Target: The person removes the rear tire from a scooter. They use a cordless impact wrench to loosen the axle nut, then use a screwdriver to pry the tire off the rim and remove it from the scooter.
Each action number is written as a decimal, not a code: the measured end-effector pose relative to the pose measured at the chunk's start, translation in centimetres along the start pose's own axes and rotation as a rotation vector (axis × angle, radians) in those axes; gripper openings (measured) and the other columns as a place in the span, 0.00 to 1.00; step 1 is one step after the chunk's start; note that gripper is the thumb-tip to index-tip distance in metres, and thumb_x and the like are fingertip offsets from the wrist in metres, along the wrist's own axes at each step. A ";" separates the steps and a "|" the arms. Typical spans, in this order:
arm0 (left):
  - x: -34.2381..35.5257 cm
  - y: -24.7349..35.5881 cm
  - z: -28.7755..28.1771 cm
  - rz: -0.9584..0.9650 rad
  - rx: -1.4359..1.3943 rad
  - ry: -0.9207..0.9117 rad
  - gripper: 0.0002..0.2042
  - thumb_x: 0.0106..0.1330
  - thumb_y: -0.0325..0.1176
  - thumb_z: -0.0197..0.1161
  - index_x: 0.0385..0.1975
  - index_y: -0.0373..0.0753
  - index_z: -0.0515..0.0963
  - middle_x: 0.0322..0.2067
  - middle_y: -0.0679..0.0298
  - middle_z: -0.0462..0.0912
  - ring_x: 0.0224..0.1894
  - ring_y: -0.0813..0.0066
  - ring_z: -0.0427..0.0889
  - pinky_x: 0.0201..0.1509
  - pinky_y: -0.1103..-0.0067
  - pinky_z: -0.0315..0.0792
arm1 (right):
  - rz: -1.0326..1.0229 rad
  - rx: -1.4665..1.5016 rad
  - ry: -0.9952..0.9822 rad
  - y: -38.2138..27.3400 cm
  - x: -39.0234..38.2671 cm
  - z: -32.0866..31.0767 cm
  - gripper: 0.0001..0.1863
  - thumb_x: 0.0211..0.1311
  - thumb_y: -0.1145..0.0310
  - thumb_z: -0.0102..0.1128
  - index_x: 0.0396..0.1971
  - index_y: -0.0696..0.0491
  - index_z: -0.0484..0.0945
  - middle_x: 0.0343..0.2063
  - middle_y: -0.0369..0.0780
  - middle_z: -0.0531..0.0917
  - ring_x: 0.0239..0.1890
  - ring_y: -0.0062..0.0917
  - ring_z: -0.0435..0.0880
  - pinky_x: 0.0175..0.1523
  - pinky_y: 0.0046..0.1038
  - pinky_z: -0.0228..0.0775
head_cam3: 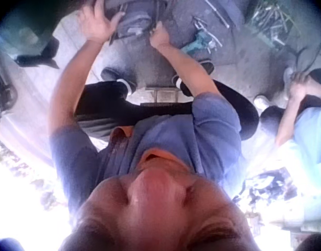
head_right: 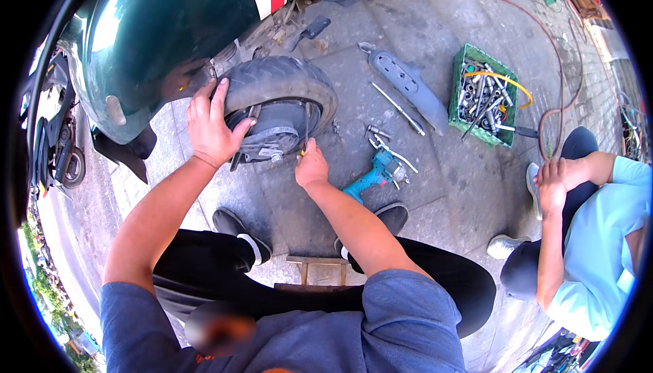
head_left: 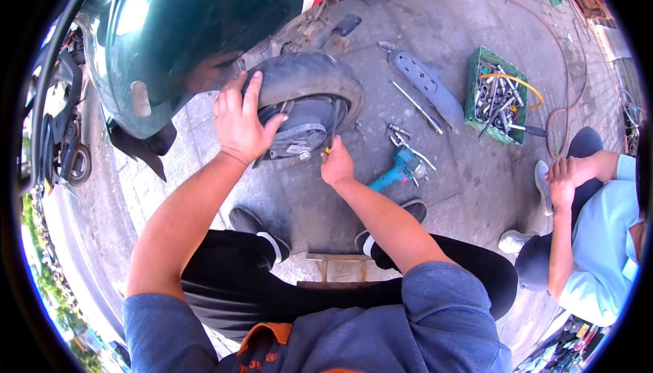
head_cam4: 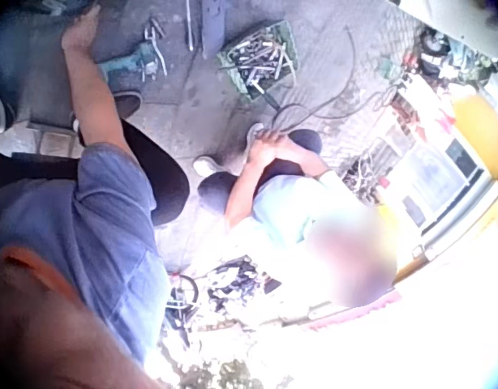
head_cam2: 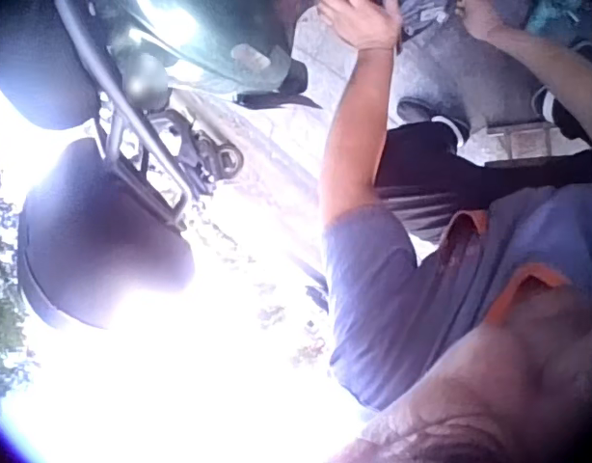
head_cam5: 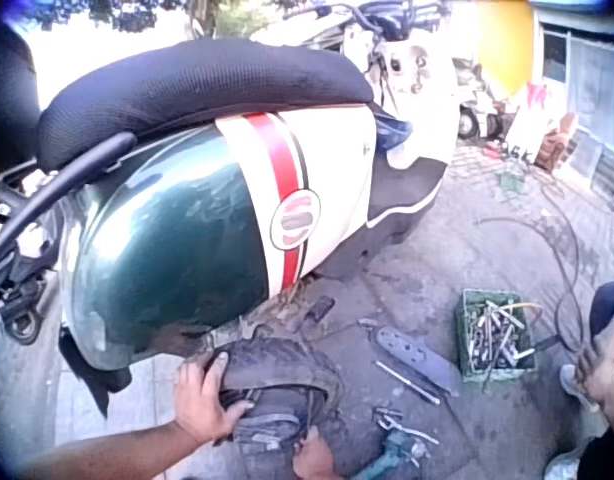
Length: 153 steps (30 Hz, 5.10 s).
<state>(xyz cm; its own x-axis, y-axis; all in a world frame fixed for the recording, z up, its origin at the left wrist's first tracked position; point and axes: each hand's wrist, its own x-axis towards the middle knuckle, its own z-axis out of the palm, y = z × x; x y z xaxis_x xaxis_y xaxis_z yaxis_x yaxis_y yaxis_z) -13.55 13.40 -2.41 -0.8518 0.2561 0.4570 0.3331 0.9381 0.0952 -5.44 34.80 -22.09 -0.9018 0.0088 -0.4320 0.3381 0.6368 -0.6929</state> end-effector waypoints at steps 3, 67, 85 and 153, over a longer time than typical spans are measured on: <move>0.1 0.0 0.1 0.016 -0.010 0.013 0.52 0.52 0.52 0.85 0.80 0.47 0.68 0.72 0.50 0.72 0.71 0.45 0.72 0.75 0.54 0.66 | 0.088 -0.061 -0.224 -0.1 -2.1 0.0 0.29 0.74 0.68 0.56 0.71 0.61 0.66 0.59 0.61 0.84 0.63 0.56 0.85 0.66 0.49 0.77; -3.0 2.7 -10.9 -0.353 -0.223 -0.731 0.46 0.59 0.63 0.78 0.69 0.39 0.68 0.61 0.42 0.84 0.64 0.41 0.85 0.69 0.58 0.79 | 0.704 1.721 -0.090 -11.6 -9.1 -8.4 0.15 0.87 0.59 0.45 0.36 0.49 0.72 0.22 0.33 0.76 0.21 0.20 0.76 0.29 0.25 0.78; 0.6 0.9 -9.7 -0.299 -0.374 -0.747 0.50 0.53 0.45 0.81 0.77 0.41 0.63 0.60 0.39 0.86 0.63 0.40 0.85 0.68 0.56 0.79 | 0.272 0.761 -0.289 -14.9 -26.2 -16.0 0.29 0.74 0.72 0.62 0.72 0.54 0.68 0.37 0.40 0.80 0.31 0.26 0.82 0.31 0.32 0.77; 2.5 -1.7 -3.3 -0.341 -0.719 -0.535 0.55 0.62 0.80 0.66 0.73 0.31 0.76 0.65 0.39 0.84 0.69 0.47 0.83 0.76 0.64 0.73 | 0.115 0.604 0.304 -16.9 -14.7 6.6 0.26 0.65 0.67 0.72 0.55 0.58 0.68 0.41 0.54 0.87 0.44 0.45 0.90 0.55 0.43 0.80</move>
<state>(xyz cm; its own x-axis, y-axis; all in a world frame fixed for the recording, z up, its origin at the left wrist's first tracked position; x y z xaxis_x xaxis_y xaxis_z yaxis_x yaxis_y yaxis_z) -14.96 11.68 1.51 -0.9613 0.2353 -0.1434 0.0496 0.6598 0.7498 3.89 18.84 -7.84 -0.8570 0.3226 -0.4019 0.4473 0.0783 -0.8910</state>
